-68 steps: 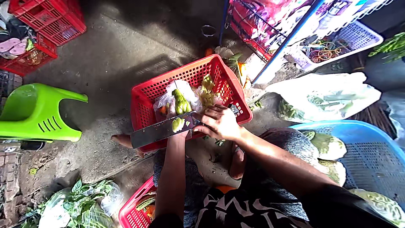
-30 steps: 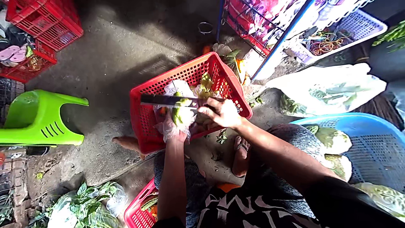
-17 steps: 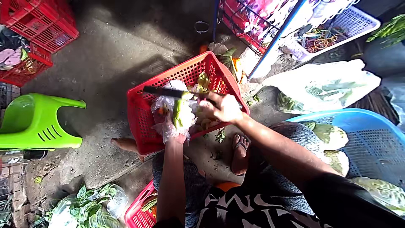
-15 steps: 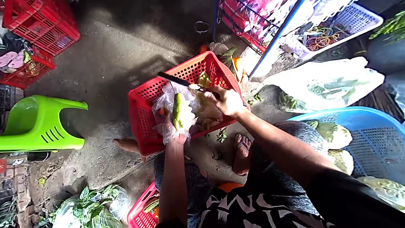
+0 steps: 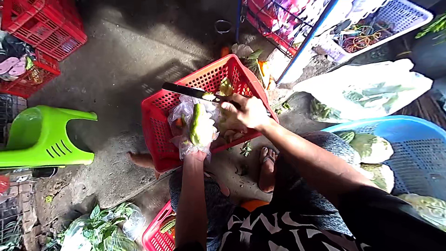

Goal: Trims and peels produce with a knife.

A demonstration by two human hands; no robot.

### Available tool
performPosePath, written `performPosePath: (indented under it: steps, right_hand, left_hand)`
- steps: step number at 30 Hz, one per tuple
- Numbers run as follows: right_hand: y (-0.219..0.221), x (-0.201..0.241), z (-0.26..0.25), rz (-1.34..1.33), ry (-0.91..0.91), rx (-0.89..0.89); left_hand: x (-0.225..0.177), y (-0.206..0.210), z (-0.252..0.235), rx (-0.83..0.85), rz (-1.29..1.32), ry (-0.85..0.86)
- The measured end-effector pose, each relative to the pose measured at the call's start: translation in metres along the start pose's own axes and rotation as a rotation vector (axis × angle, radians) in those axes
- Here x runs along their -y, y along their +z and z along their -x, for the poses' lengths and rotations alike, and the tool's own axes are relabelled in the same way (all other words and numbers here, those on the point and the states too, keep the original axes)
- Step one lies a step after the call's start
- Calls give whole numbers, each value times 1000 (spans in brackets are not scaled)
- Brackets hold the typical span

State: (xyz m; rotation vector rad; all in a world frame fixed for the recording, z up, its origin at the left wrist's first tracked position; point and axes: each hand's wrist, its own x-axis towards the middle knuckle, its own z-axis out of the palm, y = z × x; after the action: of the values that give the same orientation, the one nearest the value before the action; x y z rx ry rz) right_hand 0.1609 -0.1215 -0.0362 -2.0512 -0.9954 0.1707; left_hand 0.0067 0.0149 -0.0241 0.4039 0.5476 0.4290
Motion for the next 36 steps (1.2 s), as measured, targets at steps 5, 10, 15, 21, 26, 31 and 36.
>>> performPosePath:
  steps: [5, 10, 15, 21, 26, 31, 36]
  right_hand:
    - [6, 28, 30, -129, -378, -28]
    - [10, 9, 17, 43, -161, -6]
    - [5, 18, 14, -33, -122, 1]
    - [6, 25, 30, -101, -413, 5]
    - [10, 0, 13, 13, -113, 8]
    - [6, -6, 2, -191, 334, 116]
    - [-4, 13, 27, -151, -88, 67]
  left_hand:
    - [7, -2, 5, -60, 115, 114]
    - [8, 10, 3, -110, 18, -12]
    - [2, 9, -2, -86, -3, 19]
    - [14, -2, 2, -106, -36, 182]
    - [7, -1, -4, -19, -52, 28]
    - [3, 7, -4, -67, -83, 114]
    - [6, 23, -4, -153, -117, 256]
